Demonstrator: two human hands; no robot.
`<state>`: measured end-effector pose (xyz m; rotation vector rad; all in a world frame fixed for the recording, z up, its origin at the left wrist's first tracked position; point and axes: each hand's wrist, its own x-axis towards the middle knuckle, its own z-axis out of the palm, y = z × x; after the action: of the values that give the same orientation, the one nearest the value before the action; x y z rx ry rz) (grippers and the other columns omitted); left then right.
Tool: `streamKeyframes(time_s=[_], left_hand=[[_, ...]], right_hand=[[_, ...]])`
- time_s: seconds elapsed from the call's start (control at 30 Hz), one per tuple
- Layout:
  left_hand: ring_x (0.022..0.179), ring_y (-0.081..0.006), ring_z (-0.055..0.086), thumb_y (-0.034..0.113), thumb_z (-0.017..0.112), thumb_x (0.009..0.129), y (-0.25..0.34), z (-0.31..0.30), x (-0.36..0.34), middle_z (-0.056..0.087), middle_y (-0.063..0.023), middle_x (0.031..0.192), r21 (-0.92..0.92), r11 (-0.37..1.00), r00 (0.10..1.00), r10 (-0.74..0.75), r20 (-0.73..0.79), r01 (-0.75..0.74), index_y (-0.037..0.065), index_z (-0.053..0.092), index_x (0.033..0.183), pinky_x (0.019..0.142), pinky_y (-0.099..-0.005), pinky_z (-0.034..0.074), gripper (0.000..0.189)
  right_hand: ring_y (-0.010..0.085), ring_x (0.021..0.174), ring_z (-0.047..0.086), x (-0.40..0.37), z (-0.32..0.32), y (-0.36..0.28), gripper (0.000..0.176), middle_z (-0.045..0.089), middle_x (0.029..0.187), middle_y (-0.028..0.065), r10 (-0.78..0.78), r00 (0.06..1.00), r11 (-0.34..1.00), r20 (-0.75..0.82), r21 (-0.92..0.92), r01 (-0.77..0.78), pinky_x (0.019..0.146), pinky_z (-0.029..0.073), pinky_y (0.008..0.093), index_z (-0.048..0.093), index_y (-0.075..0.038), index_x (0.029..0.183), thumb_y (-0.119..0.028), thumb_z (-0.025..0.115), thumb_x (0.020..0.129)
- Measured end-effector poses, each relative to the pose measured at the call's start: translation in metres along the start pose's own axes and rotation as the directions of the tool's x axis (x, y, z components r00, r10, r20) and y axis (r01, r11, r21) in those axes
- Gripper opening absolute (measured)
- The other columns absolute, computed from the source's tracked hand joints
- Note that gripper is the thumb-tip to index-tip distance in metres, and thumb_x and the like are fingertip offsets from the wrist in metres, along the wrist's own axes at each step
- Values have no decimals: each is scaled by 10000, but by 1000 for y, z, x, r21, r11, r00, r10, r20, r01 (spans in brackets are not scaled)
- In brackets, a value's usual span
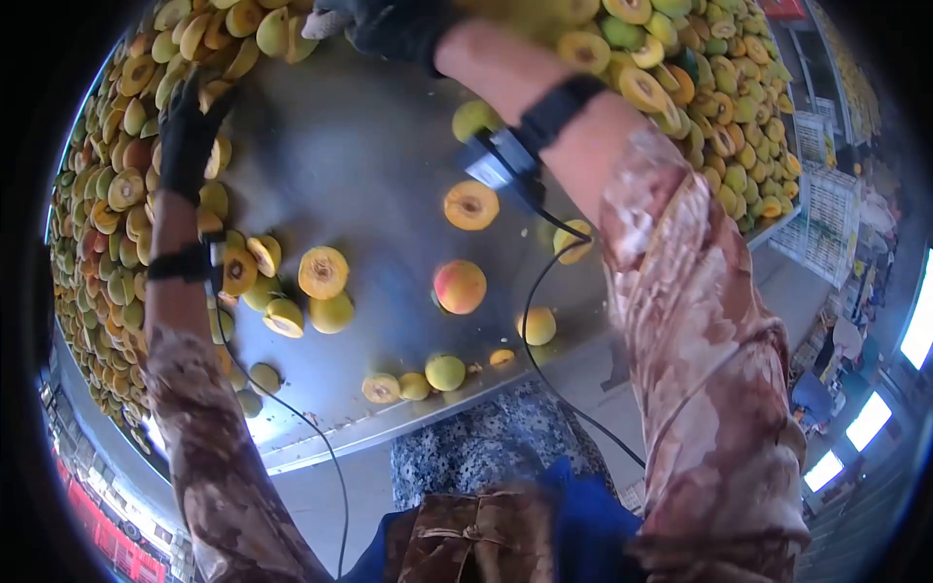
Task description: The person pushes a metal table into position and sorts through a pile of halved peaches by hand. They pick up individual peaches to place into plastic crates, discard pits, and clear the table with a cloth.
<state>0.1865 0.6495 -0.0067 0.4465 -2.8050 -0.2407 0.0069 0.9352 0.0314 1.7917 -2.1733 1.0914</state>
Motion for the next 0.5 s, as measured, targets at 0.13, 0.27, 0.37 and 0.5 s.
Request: streamKeyframes(time_s=[0.13, 0.27, 0.37, 0.5], left_hand=[[1528, -456, 222, 338, 841, 778, 196, -49, -154, 358, -120, 1634, -281, 944, 950, 235, 205, -172, 180, 507, 1497, 1236, -551, 229, 807], [1523, -461, 224, 426, 790, 710, 328, -33, -273, 365, -136, 1611, -611, 732, 756, 574, 315, -301, 195, 576, 1398, 1227, -659, 159, 756], [1501, -434, 278, 443, 777, 721, 360, 7, -300, 429, -137, 1561, -558, 643, 653, 724, 222, -524, 194, 607, 1361, 1215, -675, 177, 708], [1480, -420, 313, 447, 773, 747, 379, 14, -257, 454, -144, 1533, -565, 652, 637, 724, 265, -506, 164, 612, 1349, 1195, -687, 208, 685]], right_hand=[[379, 1037, 667, -126, -92, -71, 366, 700, 1101, 168, 184, 961, 983, -205, 28, -183, 908, 545, 440, 680, -61, 1160, -24, 659, 796], [260, 1072, 660, -277, -178, -134, 326, 682, 1217, 107, 796, 497, 595, -345, 295, -748, 943, 529, 362, 659, 6, 1224, -57, 651, 904], [270, 1165, 619, -393, -191, -152, 374, 663, 1259, 102, 842, 168, 353, -513, 287, -890, 1041, 477, 390, 648, -16, 1269, -54, 661, 897], [343, 1254, 569, -450, -156, -148, 384, 637, 1301, 166, 643, 530, 347, -553, -407, -845, 1133, 398, 458, 645, -45, 1312, -99, 657, 933]])
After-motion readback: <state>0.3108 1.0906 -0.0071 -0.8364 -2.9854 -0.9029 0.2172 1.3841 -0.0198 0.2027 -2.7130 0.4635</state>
